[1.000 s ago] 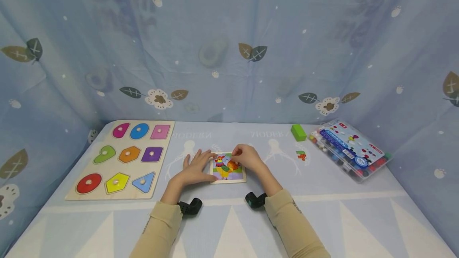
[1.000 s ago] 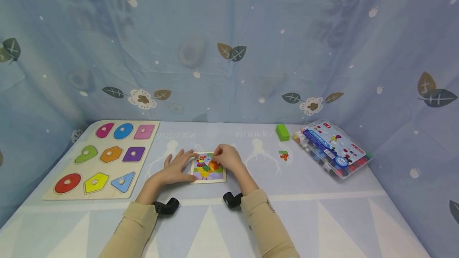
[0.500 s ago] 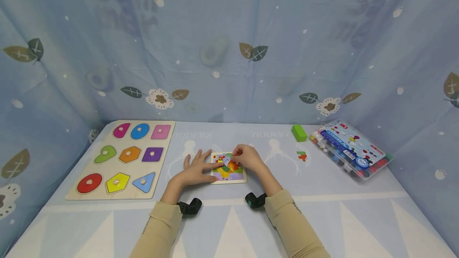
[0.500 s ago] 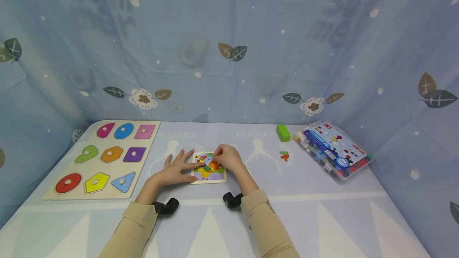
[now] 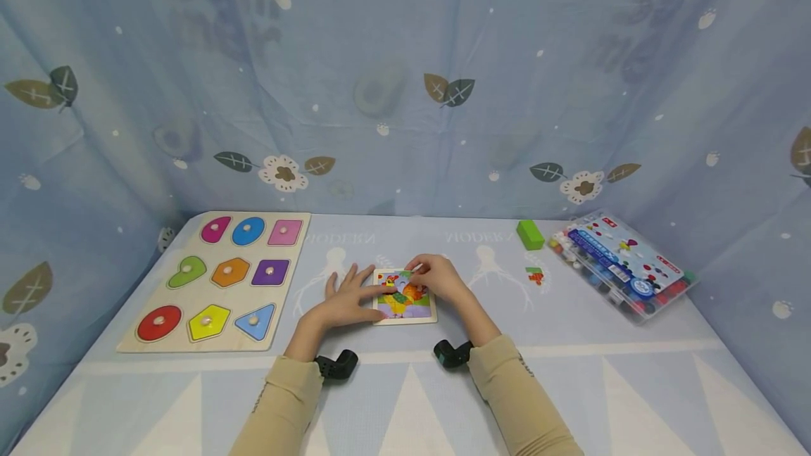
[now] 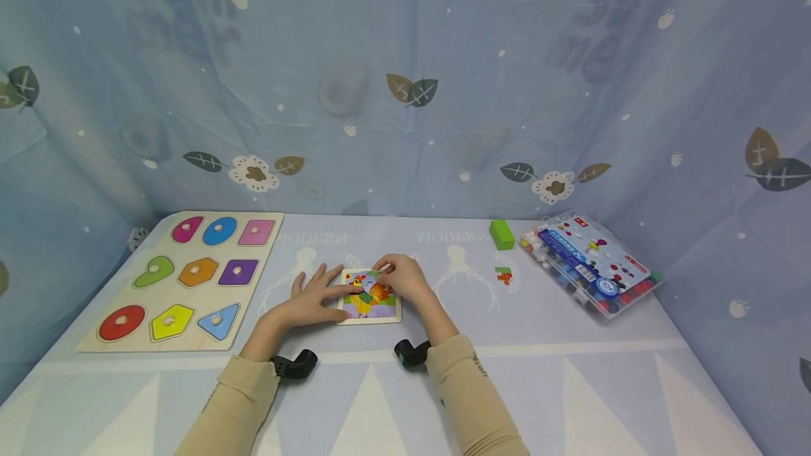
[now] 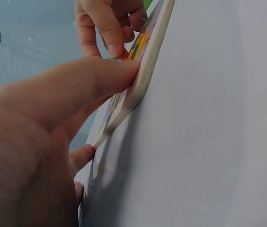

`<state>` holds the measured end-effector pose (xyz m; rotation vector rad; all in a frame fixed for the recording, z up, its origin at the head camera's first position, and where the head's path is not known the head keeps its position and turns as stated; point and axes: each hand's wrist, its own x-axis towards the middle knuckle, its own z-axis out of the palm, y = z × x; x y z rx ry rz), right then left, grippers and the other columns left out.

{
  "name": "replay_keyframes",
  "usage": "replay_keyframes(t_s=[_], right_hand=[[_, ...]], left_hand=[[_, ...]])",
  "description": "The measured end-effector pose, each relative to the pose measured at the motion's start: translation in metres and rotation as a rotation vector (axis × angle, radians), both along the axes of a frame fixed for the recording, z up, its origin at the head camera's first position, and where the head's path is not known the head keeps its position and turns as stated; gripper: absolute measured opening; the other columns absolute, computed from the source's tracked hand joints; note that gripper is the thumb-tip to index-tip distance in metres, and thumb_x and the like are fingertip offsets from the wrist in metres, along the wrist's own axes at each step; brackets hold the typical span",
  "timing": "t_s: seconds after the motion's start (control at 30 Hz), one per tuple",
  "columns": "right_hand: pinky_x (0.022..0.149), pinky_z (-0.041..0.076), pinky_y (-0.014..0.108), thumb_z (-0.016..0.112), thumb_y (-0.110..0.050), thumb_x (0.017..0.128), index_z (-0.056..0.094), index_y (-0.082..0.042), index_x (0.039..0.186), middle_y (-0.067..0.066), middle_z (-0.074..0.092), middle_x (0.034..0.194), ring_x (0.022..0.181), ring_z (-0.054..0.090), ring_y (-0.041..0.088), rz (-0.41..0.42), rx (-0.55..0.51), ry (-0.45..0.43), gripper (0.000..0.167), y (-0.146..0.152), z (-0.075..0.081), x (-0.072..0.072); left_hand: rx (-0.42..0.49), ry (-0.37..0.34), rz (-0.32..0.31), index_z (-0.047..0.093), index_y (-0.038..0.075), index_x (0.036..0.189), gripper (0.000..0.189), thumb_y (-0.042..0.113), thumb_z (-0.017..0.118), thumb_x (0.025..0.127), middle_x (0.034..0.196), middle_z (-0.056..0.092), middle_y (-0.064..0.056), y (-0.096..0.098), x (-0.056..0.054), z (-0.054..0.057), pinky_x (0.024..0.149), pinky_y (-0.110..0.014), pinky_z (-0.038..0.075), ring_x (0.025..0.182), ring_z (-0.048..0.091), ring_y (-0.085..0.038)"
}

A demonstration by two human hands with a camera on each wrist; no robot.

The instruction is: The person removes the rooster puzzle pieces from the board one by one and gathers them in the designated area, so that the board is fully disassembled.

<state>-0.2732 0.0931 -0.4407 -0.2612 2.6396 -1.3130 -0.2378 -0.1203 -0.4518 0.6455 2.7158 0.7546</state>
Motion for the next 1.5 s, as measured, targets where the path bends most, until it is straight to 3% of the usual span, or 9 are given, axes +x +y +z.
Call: replay_keyframes(t_s=[0.5,1.0,1.27,1.5], right_hand=[[0.059,0.046,0.025,0.063,-0.003,0.083,0.062,-0.005,0.09,0.007,0.061,0.081,0.067,0.056,0.015,-0.032,-0.035,-0.036,0.007,-0.0011,-0.0017,0.001],[0.057,0.046,0.025,0.064,-0.006,0.084,0.064,-0.006,0.093,0.006,0.06,0.078,0.063,0.055,0.015,-0.013,-0.024,-0.018,0.008,-0.0002,-0.0019,0.0004],[0.057,0.046,0.024,0.065,-0.006,0.083,0.065,-0.008,0.092,0.006,0.06,0.077,0.062,0.054,0.015,-0.001,-0.034,-0.01,0.009,-0.0004,0.0013,-0.0021],[0.063,0.047,0.027,0.063,-0.008,0.086,0.068,-0.012,0.092,0.006,0.061,0.086,0.073,0.055,0.018,0.029,-0.023,0.015,0.008,-0.0029,0.0058,-0.0021]], left_hand=[[-0.008,-0.004,0.001,0.054,0.031,0.129,0.05,0.044,0.063,0.081,0.153,0.018,-0.011,0.0017,0.0018,-0.0001,0.101,-0.066,-0.008,0.139,-0.002,-0.041],[0.015,-0.009,-0.04,0.056,0.031,0.128,0.046,0.04,0.062,0.084,0.154,0.014,-0.012,0.0026,0.0022,0.0023,0.098,-0.067,-0.013,0.139,-0.005,-0.043],[0.008,-0.003,-0.031,0.057,0.032,0.127,0.044,0.039,0.061,0.084,0.154,0.016,-0.01,0.0035,0.0013,0.0038,0.099,-0.067,-0.013,0.139,-0.004,-0.042],[-0.014,-0.011,-0.029,0.056,0.033,0.128,0.044,0.04,0.06,0.084,0.154,0.015,-0.009,0.0048,0.0018,0.0045,0.099,-0.067,-0.014,0.139,-0.004,-0.041]])
